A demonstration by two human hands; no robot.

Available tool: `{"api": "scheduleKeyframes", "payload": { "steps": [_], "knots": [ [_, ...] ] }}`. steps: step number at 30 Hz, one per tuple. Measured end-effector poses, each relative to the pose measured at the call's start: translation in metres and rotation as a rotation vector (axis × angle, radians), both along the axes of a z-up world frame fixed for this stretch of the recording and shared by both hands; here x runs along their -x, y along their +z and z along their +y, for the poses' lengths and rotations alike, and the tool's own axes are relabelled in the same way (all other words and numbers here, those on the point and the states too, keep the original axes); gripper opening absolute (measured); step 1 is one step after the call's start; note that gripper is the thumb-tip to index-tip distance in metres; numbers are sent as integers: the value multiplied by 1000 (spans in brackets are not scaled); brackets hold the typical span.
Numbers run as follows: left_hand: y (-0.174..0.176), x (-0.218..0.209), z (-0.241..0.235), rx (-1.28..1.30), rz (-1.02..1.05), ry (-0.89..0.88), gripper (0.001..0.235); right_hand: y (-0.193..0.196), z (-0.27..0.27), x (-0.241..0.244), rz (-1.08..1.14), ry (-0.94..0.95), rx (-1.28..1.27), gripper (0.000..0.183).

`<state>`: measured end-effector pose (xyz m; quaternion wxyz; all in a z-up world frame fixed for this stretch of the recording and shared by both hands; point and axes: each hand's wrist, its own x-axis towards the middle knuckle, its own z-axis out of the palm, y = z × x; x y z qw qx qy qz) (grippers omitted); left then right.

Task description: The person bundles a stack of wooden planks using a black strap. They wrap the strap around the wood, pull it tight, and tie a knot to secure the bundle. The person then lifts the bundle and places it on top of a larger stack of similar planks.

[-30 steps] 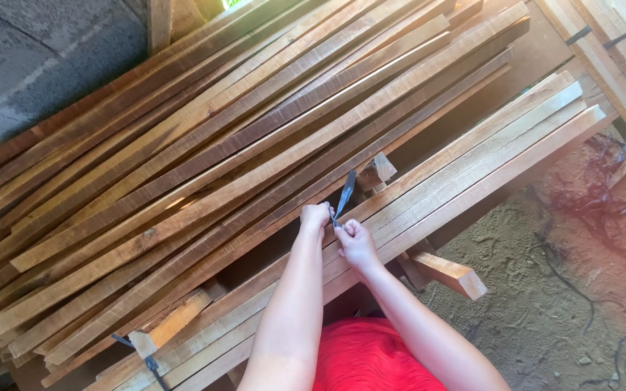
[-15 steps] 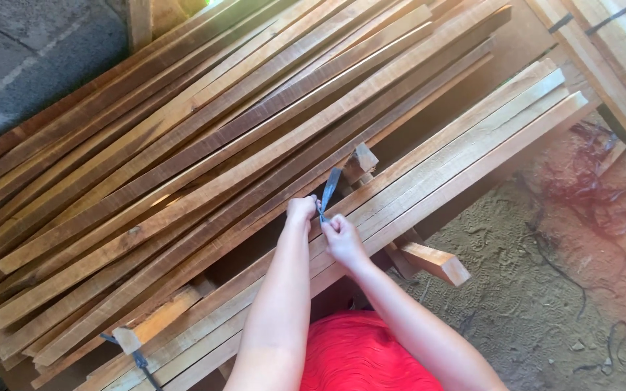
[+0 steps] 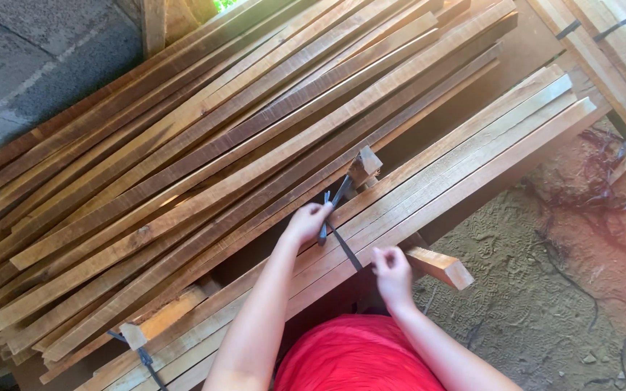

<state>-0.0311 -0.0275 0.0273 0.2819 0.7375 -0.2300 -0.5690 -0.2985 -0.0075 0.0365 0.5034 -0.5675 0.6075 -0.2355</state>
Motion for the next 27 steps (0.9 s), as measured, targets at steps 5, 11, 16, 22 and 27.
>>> {"api": "scheduleKeyframes", "payload": {
  "steps": [5, 11, 16, 22, 27],
  "knots": [
    [53, 7, -4, -113, -115, -308, 55, -9, -6, 11, -160, -350, -652, 56],
    [30, 7, 4, -79, -137, -399, 59, -14, -23, -54, -554, -496, -775, 93],
    [34, 5, 10, 20, -254, -513, 65, 37, -32, -83, -456, -749, -764, 88],
    [41, -2, -7, 22, -123, -454, 84, 29, -39, -93, -392, -779, -767, 87],
    [75, 1, -19, -221, -256, -471, 87, 25, -40, -96, -379, -829, -681, 85]
  ]
}}
